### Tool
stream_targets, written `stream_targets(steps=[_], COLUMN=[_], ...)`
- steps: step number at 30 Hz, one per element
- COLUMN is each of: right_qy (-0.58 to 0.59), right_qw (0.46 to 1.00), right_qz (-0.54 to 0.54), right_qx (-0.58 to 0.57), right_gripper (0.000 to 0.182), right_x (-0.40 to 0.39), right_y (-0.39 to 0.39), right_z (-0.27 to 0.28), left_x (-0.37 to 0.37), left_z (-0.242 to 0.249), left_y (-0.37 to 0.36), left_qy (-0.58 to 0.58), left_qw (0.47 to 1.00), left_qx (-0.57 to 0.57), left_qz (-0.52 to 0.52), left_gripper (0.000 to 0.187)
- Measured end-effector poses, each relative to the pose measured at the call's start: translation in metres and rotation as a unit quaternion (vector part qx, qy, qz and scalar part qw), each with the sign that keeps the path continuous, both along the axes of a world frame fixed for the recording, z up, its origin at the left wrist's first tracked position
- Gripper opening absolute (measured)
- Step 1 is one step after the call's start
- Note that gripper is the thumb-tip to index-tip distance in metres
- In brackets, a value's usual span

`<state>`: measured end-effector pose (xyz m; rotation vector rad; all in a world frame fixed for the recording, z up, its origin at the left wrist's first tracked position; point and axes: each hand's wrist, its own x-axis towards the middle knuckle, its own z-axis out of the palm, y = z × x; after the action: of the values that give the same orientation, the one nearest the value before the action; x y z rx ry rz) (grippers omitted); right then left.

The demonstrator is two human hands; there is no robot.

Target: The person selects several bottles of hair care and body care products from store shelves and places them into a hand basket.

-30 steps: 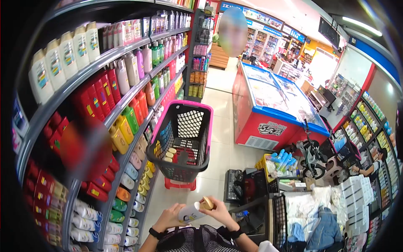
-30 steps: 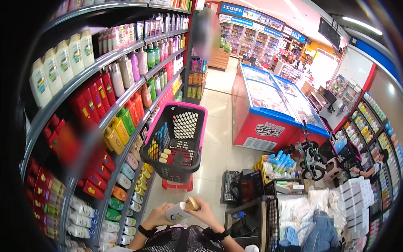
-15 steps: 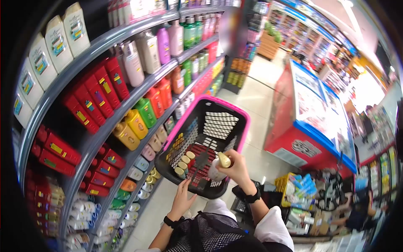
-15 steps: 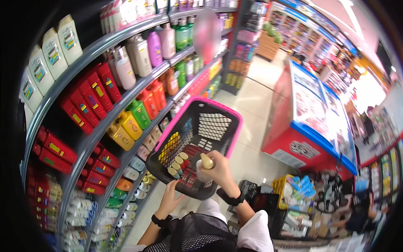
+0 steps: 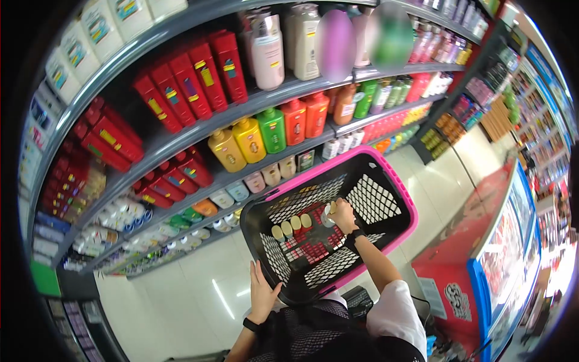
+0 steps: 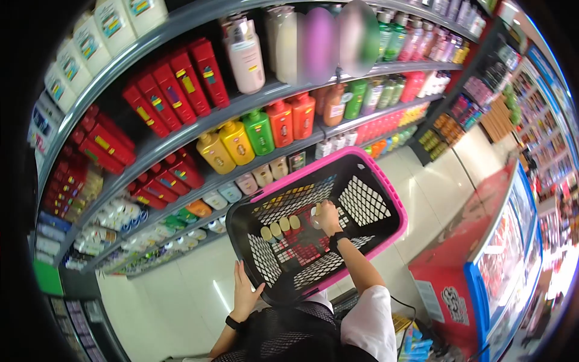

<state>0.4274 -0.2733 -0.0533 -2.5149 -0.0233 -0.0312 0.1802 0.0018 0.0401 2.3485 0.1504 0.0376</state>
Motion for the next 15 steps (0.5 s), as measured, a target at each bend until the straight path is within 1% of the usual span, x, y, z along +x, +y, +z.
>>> stream_targets(steps=[1, 2, 4, 5, 6, 8, 9, 10, 12, 14, 15], right_qy=[0.051, 0.046, 0.030, 0.017, 0.022, 0.043, 0.040, 0.035, 0.018, 0.117, 0.125], right_qw=[0.998, 0.999, 0.997, 0.997, 0.997, 0.995, 0.996, 0.997, 0.998, 0.990, 0.987], right_qz=[-0.023, -0.017, -0.046, -0.061, -0.049, -0.048, -0.037, -0.027, -0.049, -0.073, -0.083], right_qx=[0.011, 0.008, 0.052, 0.045, 0.049, 0.071, 0.069, 0.064, 0.030, 0.026, 0.058], right_gripper=[0.046, 0.048, 0.037, 0.034, 0.034, 0.035, 0.033, 0.032, 0.032, 0.037, 0.041], right_x=[0.006, 0.013, 0.023, 0.022, 0.022, 0.024, 0.025, 0.025, 0.008, 0.005, 0.007], right_y=[0.005, 0.007, 0.015, 0.022, 0.029, 0.033, 0.041, 0.050, 0.053, 0.052, 0.051], right_z=[-0.011, -0.028, -0.077, -0.084, -0.092, -0.125, -0.141, -0.140, -0.138, -0.152, -0.159], left_x=[-0.009, -0.019, -0.036, -0.043, -0.049, -0.062, -0.069, -0.072, -0.078, -0.082, -0.084], left_z=[-0.007, -0.007, -0.006, -0.006, -0.008, -0.013, -0.015, -0.015, -0.012, -0.014, -0.015], left_y=[0.004, 0.002, 0.000, -0.003, -0.005, -0.013, -0.015, -0.019, -0.026, -0.027, -0.028], left_qy=[0.026, 0.032, 0.083, 0.089, 0.092, 0.039, 0.046, 0.048, 0.098, 0.093, 0.088], left_qw=[1.000, 0.999, 0.994, 0.995, 0.994, 0.999, 0.999, 0.999, 0.993, 0.993, 0.994], left_qx=[0.004, 0.007, -0.071, -0.047, -0.043, -0.005, -0.019, -0.022, -0.049, -0.048, -0.045], left_qz=[-0.005, 0.012, 0.026, 0.022, 0.035, -0.021, -0.009, 0.001, 0.038, 0.045, 0.046], left_gripper=[0.100, 0.100, 0.099, 0.098, 0.098, 0.098, 0.097, 0.097, 0.096, 0.095, 0.095])
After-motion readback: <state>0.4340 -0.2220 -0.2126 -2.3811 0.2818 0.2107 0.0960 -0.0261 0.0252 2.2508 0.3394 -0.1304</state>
